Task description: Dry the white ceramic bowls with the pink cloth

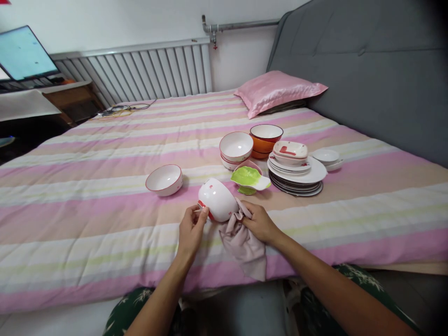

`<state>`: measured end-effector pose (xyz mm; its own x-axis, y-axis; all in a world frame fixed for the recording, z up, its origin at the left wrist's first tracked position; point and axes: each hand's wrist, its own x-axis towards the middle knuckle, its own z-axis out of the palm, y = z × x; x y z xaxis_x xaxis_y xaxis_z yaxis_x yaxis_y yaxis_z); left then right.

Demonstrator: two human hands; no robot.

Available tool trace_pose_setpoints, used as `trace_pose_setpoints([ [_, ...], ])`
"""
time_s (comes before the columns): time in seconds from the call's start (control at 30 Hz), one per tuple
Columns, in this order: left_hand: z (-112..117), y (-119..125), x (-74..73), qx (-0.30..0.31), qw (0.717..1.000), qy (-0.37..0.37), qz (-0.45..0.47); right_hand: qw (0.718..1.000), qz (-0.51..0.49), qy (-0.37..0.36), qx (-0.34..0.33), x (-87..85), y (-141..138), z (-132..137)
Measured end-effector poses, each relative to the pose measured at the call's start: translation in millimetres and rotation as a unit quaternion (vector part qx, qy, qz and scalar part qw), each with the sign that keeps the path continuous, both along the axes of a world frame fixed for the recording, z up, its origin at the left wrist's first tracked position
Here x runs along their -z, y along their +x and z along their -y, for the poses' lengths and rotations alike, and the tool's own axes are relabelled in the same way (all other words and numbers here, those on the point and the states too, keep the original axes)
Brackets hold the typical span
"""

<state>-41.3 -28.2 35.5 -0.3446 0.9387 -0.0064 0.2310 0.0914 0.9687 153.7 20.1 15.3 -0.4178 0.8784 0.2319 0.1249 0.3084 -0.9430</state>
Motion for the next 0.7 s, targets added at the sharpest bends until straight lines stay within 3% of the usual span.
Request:
trace_pose_setpoints([
  [0.33,2,1,0.7,0.039,0.999,0.026,-0.02,0.993,-0.105,-0.06,0.0,7.7,1,-2],
  [0.7,15,11,-5.8,0.049,0.977,0.06,-0.2,0.964,-0.214,-0.15,0.043,-10.5,2,4],
])
